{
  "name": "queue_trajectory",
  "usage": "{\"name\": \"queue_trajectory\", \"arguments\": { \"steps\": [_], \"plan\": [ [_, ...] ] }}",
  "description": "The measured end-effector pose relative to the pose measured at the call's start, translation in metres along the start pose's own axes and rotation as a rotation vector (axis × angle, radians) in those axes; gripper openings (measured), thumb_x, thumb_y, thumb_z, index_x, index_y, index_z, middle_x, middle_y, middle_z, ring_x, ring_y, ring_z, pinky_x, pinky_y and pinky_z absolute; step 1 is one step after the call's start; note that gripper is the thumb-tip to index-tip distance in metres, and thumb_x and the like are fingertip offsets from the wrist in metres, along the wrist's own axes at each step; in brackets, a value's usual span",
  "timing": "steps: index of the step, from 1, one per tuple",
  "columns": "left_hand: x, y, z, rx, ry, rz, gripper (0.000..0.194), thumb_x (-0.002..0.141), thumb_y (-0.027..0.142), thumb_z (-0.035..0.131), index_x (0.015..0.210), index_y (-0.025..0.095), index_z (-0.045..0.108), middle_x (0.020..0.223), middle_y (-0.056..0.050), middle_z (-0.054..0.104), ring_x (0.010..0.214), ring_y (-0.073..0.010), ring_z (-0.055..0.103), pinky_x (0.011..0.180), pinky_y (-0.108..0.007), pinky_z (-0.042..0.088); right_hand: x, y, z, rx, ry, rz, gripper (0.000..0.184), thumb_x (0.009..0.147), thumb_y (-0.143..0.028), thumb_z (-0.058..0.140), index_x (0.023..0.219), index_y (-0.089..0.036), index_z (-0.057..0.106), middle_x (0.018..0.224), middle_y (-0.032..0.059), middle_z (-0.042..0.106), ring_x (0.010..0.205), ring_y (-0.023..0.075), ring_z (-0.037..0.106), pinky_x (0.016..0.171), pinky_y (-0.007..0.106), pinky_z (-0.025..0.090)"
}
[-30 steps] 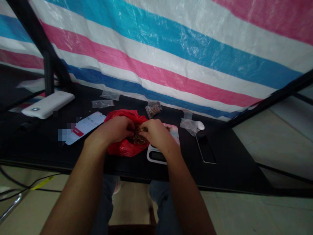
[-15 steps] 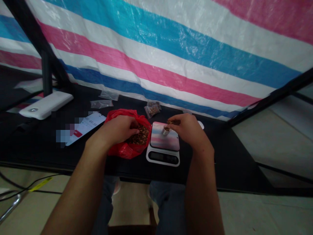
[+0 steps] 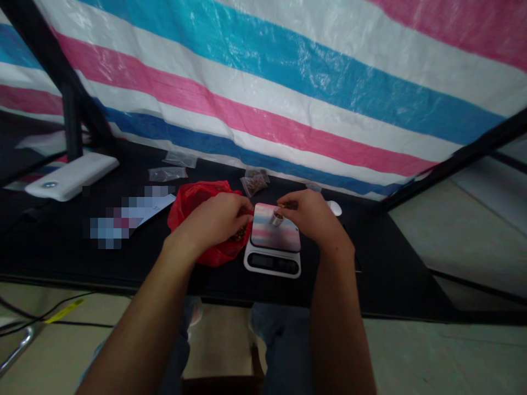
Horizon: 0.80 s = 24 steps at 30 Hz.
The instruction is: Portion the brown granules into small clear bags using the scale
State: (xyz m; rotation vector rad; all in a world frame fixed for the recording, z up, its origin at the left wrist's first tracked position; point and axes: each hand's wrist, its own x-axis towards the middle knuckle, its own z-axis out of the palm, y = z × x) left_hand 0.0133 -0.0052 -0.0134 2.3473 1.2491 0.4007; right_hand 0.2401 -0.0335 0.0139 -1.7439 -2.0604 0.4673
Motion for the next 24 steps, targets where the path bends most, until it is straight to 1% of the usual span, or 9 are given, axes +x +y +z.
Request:
{"name": "queue_trajectory", "arguments": {
  "steps": [4,8,10,11,13,15,17,21,24],
  "plan": [
    [0.009,0.004,0.011,0.023,0.048,0.033,0.028,0.097,0.024,0.059,0.116,0.022,0.08,0.115,-0.008,0.082,0.103,-0.0262,0.076,0.09,-0.034,0.057,0.001,-0.002,0.0,-0.001,0.015,0.011,0.013,0.087,-0.009,0.077,0.094,-0.016,0.085,0.095,0.0086,0.084,0.086,0.0221,0.076,0.076,0.03,0.052],
    [0.02,-0.003,0.024,0.063,0.113,0.118,0.035,0.1,0.02,0.053,0.126,0.02,0.076,0.126,-0.009,0.079,0.115,-0.0264,0.073,0.102,-0.036,0.055,0.001,-0.002,0.001,-0.026,0.027,-0.007,0.014,0.087,-0.01,0.079,0.098,-0.017,0.085,0.098,0.0088,0.084,0.088,0.0225,0.077,0.077,0.031,0.052],
    [0.023,-0.006,0.029,0.099,0.127,0.129,0.036,0.101,0.02,0.052,0.128,0.019,0.075,0.13,-0.01,0.078,0.122,-0.0266,0.071,0.107,-0.037,0.053,0.0,-0.001,0.001,-0.034,0.033,-0.011,0.013,0.087,-0.011,0.08,0.098,-0.017,0.084,0.1,0.0094,0.084,0.089,0.0224,0.077,0.077,0.031,0.052],
    [0.023,-0.007,0.03,0.123,0.121,0.11,0.036,0.101,0.021,0.051,0.128,0.019,0.075,0.13,-0.01,0.078,0.122,-0.0271,0.071,0.106,-0.037,0.054,0.0,0.0,0.001,-0.037,0.035,-0.009,0.013,0.087,-0.012,0.081,0.099,-0.016,0.084,0.1,0.0097,0.084,0.089,0.0225,0.077,0.077,0.031,0.053],
    [0.022,-0.007,0.03,0.164,0.084,0.038,0.035,0.102,0.025,0.051,0.125,0.02,0.077,0.126,-0.01,0.079,0.118,-0.0279,0.073,0.1,-0.036,0.056,-0.001,0.001,0.001,-0.035,0.037,-0.006,0.015,0.087,-0.012,0.081,0.102,-0.015,0.083,0.101,0.0103,0.084,0.09,0.0226,0.077,0.079,0.032,0.054],
    [0.021,-0.006,0.027,0.192,0.034,-0.042,0.034,0.103,0.03,0.05,0.12,0.022,0.078,0.12,-0.009,0.081,0.111,-0.0276,0.075,0.092,-0.034,0.058,-0.001,0.003,0.001,-0.012,0.036,-0.008,0.018,0.087,-0.012,0.081,0.105,-0.014,0.082,0.103,0.0108,0.083,0.093,0.0228,0.077,0.081,0.032,0.055],
    [0.019,-0.004,0.024,0.222,0.003,-0.104,0.033,0.103,0.033,0.051,0.118,0.023,0.078,0.118,-0.009,0.082,0.109,-0.0275,0.076,0.088,-0.033,0.058,-0.002,0.004,0.002,0.02,0.033,-0.006,0.02,0.088,-0.01,0.08,0.107,-0.014,0.081,0.105,0.0113,0.083,0.095,0.023,0.077,0.082,0.033,0.056],
    [0.017,-0.002,0.021,0.274,-0.005,-0.184,0.034,0.102,0.037,0.052,0.118,0.024,0.078,0.119,-0.01,0.081,0.111,-0.031,0.076,0.086,-0.036,0.059,-0.002,0.005,0.003,0.058,0.028,-0.002,0.023,0.087,-0.008,0.078,0.109,-0.015,0.08,0.107,0.0123,0.083,0.097,0.0233,0.078,0.085,0.034,0.058],
    [0.017,-0.002,0.021,0.276,-0.02,-0.231,0.036,0.1,0.038,0.054,0.124,0.024,0.077,0.124,-0.012,0.08,0.114,-0.0344,0.076,0.088,-0.04,0.06,-0.001,0.006,0.004,0.1,0.037,-0.016,0.025,0.087,-0.007,0.077,0.11,-0.014,0.079,0.11,0.0125,0.082,0.1,0.0231,0.078,0.089,0.034,0.059]
  ]
}}
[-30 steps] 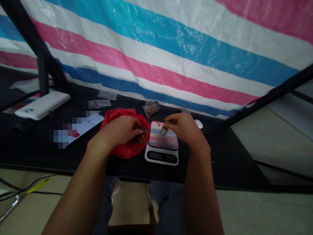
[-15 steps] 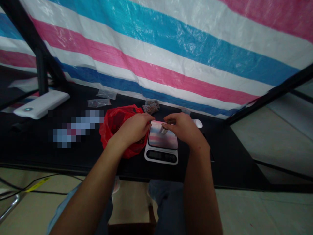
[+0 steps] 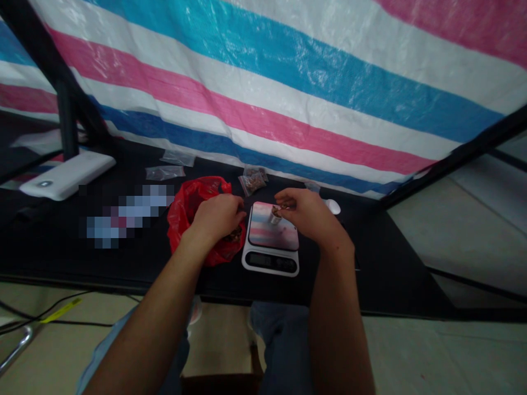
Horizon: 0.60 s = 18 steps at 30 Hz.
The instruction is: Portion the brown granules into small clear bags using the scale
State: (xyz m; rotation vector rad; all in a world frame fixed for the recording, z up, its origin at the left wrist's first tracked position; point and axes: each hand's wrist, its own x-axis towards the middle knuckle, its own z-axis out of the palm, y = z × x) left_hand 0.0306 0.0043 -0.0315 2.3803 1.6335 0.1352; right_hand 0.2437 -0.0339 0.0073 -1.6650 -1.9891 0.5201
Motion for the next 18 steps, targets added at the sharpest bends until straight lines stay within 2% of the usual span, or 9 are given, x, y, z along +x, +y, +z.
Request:
{"name": "queue_trajectory", "arguments": {
  "steps": [4,8,11,14,16,18],
  "plan": [
    [-0.001,-0.004,-0.002,0.014,-0.053,-0.031,0.041,0.097,0.031,0.056,0.133,0.025,0.074,0.132,-0.012,0.077,0.119,-0.0352,0.074,0.092,-0.043,0.06,0.0,0.0,0.001,0.02,-0.001,0.003,0.026,0.087,-0.006,0.076,0.111,-0.014,0.079,0.112,0.0127,0.082,0.102,0.0236,0.078,0.091,0.035,0.06],
    [-0.002,-0.01,-0.004,0.033,-0.08,-0.021,0.042,0.094,0.026,0.055,0.131,0.025,0.075,0.129,-0.012,0.078,0.118,-0.0335,0.074,0.09,-0.04,0.06,0.0,-0.001,0.0,0.026,-0.009,0.015,0.028,0.086,-0.004,0.075,0.112,-0.013,0.078,0.112,0.0129,0.082,0.102,0.024,0.078,0.092,0.036,0.06],
    [0.001,-0.012,-0.001,-0.003,0.015,0.038,0.04,0.095,0.025,0.055,0.129,0.025,0.075,0.133,-0.011,0.075,0.118,-0.0319,0.073,0.094,-0.04,0.06,0.0,-0.001,0.0,0.063,-0.006,0.018,0.027,0.085,-0.004,0.075,0.11,-0.015,0.078,0.111,0.0119,0.082,0.103,0.0238,0.079,0.092,0.035,0.061],
    [0.011,-0.01,0.007,-0.033,0.13,0.166,0.041,0.097,0.022,0.052,0.13,0.021,0.075,0.139,-0.011,0.072,0.124,-0.0294,0.068,0.107,-0.04,0.054,-0.001,-0.001,-0.001,0.097,-0.011,0.033,0.027,0.085,-0.002,0.074,0.109,-0.015,0.077,0.111,0.0116,0.082,0.103,0.0232,0.079,0.093,0.035,0.061],
    [0.019,-0.008,0.012,-0.008,0.151,0.244,0.043,0.097,0.017,0.049,0.13,0.018,0.075,0.142,-0.011,0.071,0.129,-0.0296,0.064,0.115,-0.042,0.049,-0.002,-0.002,-0.002,0.105,-0.015,0.036,0.027,0.086,-0.002,0.073,0.109,-0.014,0.077,0.111,0.012,0.082,0.103,0.0229,0.079,0.093,0.035,0.061],
    [0.026,-0.007,0.016,0.023,0.113,0.264,0.042,0.097,0.014,0.047,0.127,0.017,0.077,0.14,-0.012,0.073,0.13,-0.0297,0.063,0.117,-0.042,0.047,-0.002,-0.001,-0.003,0.095,-0.01,0.021,0.025,0.088,-0.003,0.071,0.109,-0.015,0.077,0.112,0.0116,0.082,0.103,0.0226,0.079,0.094,0.035,0.06]
  ]
}}
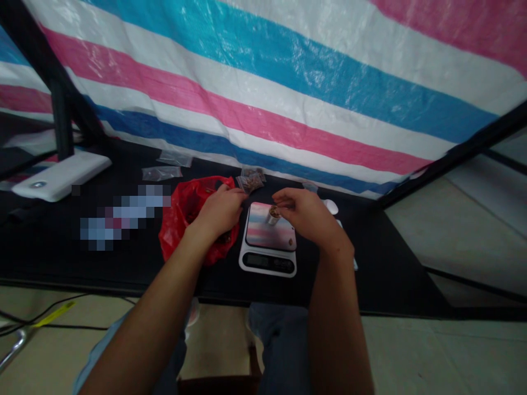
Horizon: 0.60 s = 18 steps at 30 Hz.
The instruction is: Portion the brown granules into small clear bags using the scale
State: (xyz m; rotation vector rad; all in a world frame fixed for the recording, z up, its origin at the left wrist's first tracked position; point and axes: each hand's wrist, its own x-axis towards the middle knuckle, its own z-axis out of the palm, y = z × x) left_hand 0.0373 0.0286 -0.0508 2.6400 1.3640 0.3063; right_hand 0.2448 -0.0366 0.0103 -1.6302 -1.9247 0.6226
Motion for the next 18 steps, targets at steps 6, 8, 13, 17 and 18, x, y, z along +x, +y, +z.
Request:
{"name": "queue_trajectory", "arguments": {
  "steps": [6,8,13,17,18],
  "plan": [
    [0.004,0.0,0.003,0.009,-0.085,-0.173,0.039,0.098,0.021,0.05,0.122,0.026,0.08,0.131,-0.009,0.078,0.123,-0.0289,0.071,0.102,-0.037,0.056,-0.005,0.004,-0.007,-0.102,0.099,-0.048,0.027,0.093,-0.005,0.06,0.108,-0.018,0.079,0.11,0.0089,0.083,0.101,0.0222,0.077,0.093,0.035,0.058],
    [0.003,0.0,0.002,0.01,-0.085,-0.202,0.039,0.098,0.022,0.049,0.121,0.026,0.08,0.128,-0.01,0.079,0.12,-0.0299,0.073,0.098,-0.037,0.058,-0.007,0.005,-0.011,-0.112,0.12,-0.039,0.027,0.093,-0.005,0.061,0.11,-0.017,0.079,0.111,0.0096,0.083,0.101,0.0222,0.077,0.092,0.034,0.057],
    [0.0,-0.002,-0.002,-0.046,-0.109,-0.203,0.038,0.096,0.018,0.051,0.119,0.017,0.081,0.124,-0.016,0.08,0.117,-0.0316,0.075,0.099,-0.039,0.058,-0.015,0.009,-0.019,-0.149,0.048,0.044,0.016,0.091,-0.009,0.068,0.098,-0.016,0.08,0.099,0.0079,0.083,0.089,0.02,0.075,0.079,0.029,0.055],
    [-0.005,-0.002,-0.008,-0.035,-0.162,-0.273,0.036,0.093,0.015,0.054,0.116,0.021,0.081,0.122,-0.012,0.082,0.118,-0.0288,0.075,0.098,-0.034,0.058,-0.02,0.014,-0.02,-0.21,-0.169,0.233,0.011,0.08,-0.006,0.076,0.08,-0.017,0.078,0.078,0.0039,0.079,0.07,0.018,0.072,0.061,0.025,0.049],
    [-0.006,-0.002,-0.009,-0.023,-0.163,-0.284,0.036,0.094,0.016,0.055,0.116,0.023,0.081,0.124,-0.012,0.081,0.118,-0.029,0.075,0.097,-0.035,0.058,-0.021,0.015,-0.019,-0.222,-0.212,0.269,0.013,0.077,-0.004,0.077,0.077,-0.018,0.077,0.074,0.0032,0.079,0.068,0.0177,0.071,0.059,0.025,0.047]
  ]
}}
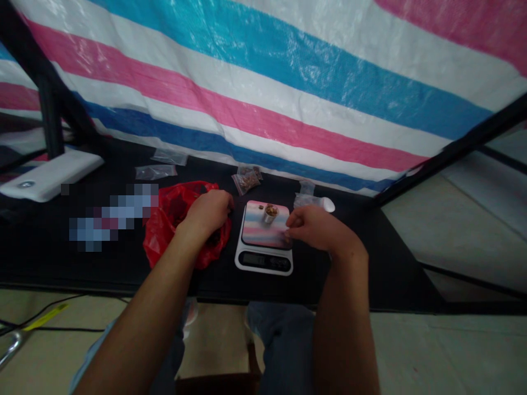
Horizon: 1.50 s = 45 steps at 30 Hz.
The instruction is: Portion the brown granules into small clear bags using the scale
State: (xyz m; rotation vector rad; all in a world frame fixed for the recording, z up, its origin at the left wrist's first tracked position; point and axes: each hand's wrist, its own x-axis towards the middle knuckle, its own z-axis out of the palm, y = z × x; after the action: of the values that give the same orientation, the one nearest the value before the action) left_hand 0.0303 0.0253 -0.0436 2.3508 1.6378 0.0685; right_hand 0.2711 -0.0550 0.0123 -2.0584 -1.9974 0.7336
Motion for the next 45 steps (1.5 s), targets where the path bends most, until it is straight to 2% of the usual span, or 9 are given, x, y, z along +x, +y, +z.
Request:
{"name": "queue_trajectory", "arguments": {
  "steps": [5,9,15,17,22,26,31,40,45],
  "plan": [
    [-0.003,-0.002,0.001,0.019,0.03,0.025,0.04,0.096,0.017,0.051,0.124,0.027,0.078,0.126,-0.009,0.081,0.119,-0.0306,0.074,0.092,-0.037,0.059,-0.001,-0.004,0.005,-0.091,-0.083,0.049,0.022,0.069,0.002,0.075,0.064,-0.019,0.074,0.063,0.0011,0.075,0.063,0.0171,0.069,0.055,0.025,0.042],
    [-0.004,-0.007,0.001,0.046,0.055,0.057,0.04,0.093,0.018,0.055,0.125,0.025,0.078,0.128,-0.011,0.08,0.124,-0.0334,0.07,0.098,-0.041,0.058,-0.001,-0.006,0.004,-0.048,-0.081,0.017,0.021,0.074,0.003,0.072,0.07,-0.018,0.075,0.07,0.0026,0.078,0.067,0.0172,0.071,0.059,0.025,0.045],
    [-0.007,-0.006,-0.003,0.055,0.023,-0.003,0.034,0.095,0.02,0.053,0.113,0.02,0.082,0.122,-0.015,0.08,0.119,-0.0361,0.072,0.095,-0.045,0.06,0.009,-0.006,0.002,0.12,0.274,-0.13,0.01,0.084,-0.008,0.072,0.086,-0.016,0.076,0.085,0.0046,0.08,0.076,0.0168,0.072,0.067,0.026,0.05],
    [-0.008,-0.004,-0.004,0.068,0.018,0.004,0.034,0.095,0.021,0.052,0.113,0.02,0.081,0.121,-0.015,0.08,0.117,-0.0358,0.073,0.095,-0.045,0.06,0.015,-0.009,0.004,0.15,0.325,-0.16,0.008,0.086,-0.009,0.073,0.089,-0.015,0.076,0.089,0.0055,0.08,0.079,0.017,0.073,0.07,0.027,0.051],
    [-0.008,-0.004,-0.001,0.134,0.028,0.081,0.035,0.099,0.02,0.048,0.115,0.014,0.078,0.122,-0.019,0.078,0.118,-0.0354,0.071,0.098,-0.043,0.058,0.023,-0.013,0.01,0.129,0.251,-0.188,0.014,0.089,-0.008,0.069,0.095,-0.014,0.08,0.094,0.0086,0.082,0.084,0.0193,0.075,0.077,0.029,0.053],
    [-0.004,-0.008,0.005,0.147,0.009,0.102,0.035,0.1,0.018,0.047,0.116,0.01,0.077,0.123,-0.021,0.077,0.122,-0.0356,0.069,0.104,-0.043,0.055,0.023,-0.015,0.009,0.051,0.292,-0.219,0.024,0.092,-0.007,0.063,0.101,-0.015,0.083,0.102,0.0091,0.084,0.092,0.0212,0.075,0.085,0.031,0.053],
    [-0.004,-0.011,0.007,0.076,0.025,0.091,0.035,0.098,0.017,0.05,0.116,0.016,0.081,0.122,-0.016,0.08,0.119,-0.0333,0.07,0.1,-0.041,0.056,0.024,-0.018,0.011,0.031,0.217,-0.25,0.032,0.089,-0.004,0.058,0.096,-0.018,0.086,0.099,0.0061,0.085,0.091,0.0211,0.076,0.084,0.031,0.054],
    [-0.012,-0.011,-0.008,-0.033,0.163,0.137,0.032,0.097,0.021,0.056,0.113,0.027,0.084,0.121,-0.008,0.083,0.115,-0.0336,0.073,0.102,-0.046,0.055,0.023,-0.018,0.011,0.017,0.258,-0.197,0.028,0.086,-0.006,0.059,0.088,-0.018,0.084,0.092,0.007,0.083,0.083,0.0217,0.072,0.076,0.032,0.051],
    [-0.021,-0.016,-0.018,-0.126,0.158,0.114,0.035,0.097,0.02,0.052,0.113,0.027,0.082,0.12,-0.007,0.083,0.114,-0.0323,0.076,0.096,-0.042,0.057,0.026,-0.012,0.014,0.039,0.297,-0.224,0.028,0.087,-0.006,0.058,0.094,-0.016,0.083,0.1,0.0085,0.082,0.088,0.0221,0.072,0.084,0.034,0.053]
  ]
}}
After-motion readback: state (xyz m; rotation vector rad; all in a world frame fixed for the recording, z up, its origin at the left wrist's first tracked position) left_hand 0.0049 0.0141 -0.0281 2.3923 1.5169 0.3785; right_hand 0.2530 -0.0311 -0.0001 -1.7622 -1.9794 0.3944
